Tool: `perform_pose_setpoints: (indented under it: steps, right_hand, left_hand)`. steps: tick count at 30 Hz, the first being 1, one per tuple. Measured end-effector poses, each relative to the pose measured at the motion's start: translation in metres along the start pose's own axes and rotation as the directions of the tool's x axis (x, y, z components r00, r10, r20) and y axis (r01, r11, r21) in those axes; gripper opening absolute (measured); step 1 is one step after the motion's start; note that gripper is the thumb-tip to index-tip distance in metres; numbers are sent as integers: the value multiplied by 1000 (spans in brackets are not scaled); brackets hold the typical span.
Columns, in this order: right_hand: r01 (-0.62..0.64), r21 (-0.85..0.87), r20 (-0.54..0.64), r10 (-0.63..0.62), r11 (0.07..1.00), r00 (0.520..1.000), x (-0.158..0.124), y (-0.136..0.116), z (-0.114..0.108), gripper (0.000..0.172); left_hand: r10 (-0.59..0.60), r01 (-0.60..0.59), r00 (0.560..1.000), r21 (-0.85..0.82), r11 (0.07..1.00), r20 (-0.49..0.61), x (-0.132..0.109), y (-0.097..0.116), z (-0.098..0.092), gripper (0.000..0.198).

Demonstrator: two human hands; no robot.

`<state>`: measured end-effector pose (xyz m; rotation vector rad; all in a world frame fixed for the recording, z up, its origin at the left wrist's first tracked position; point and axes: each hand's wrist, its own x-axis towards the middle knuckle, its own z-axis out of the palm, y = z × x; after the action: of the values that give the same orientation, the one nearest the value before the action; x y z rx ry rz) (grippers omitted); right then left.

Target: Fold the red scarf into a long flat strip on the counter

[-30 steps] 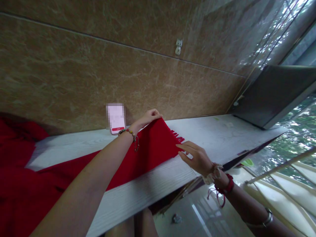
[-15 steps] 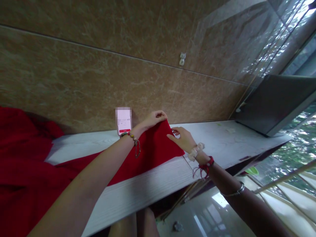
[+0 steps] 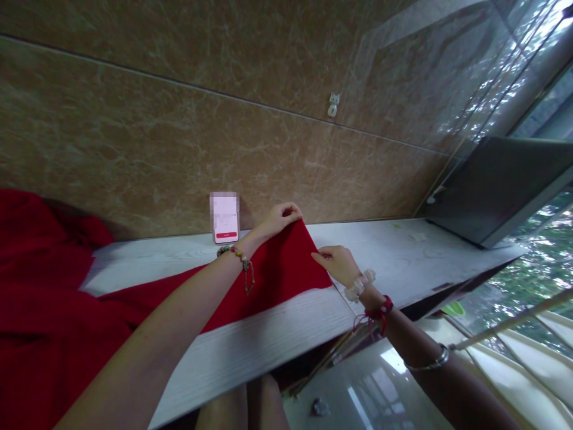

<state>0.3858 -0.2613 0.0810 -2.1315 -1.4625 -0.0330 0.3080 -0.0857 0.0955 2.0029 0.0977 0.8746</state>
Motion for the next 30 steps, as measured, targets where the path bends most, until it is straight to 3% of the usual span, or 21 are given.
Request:
perform_pose_setpoints:
  steps: [9,13,15,19,24,27,30]
  right_hand:
    - [36,-58,147,-27,998,989,-37,26,3,30]
    - [40,9,8,-40,999,999,-22,17,-3,13]
    - [41,9,-58,-40,999,998,-7,7,-6,22]
    - [47,-98,55,-42,994,998,20,-14,-17,12]
    - [146,-27,40,-144,989,989,45,-49,-26,12]
    - [256,235,50,-274,938,960,59,-83,-25,11]
    - [217,576,76,-316,788,946,68,-113,-23,11]
  left_hand:
    - [-45,46,999,46,998,-13,-5,-7,-2,11]
    - [-26,27,1000,37,999,-8,-4,-4,1,15]
    - [-13,13,1000,35,999,-9,-3,-1,1,18]
    - [-6,8,998,32,999,-65,-3,5,-8,24]
    - [-47,36,982,-67,997,-185,-12,17,-54,27]
    - [-58,23,947,-111,994,-317,-21,36,-93,28]
    - [-17,-15,915,-76,997,-403,-23,57,-124,25]
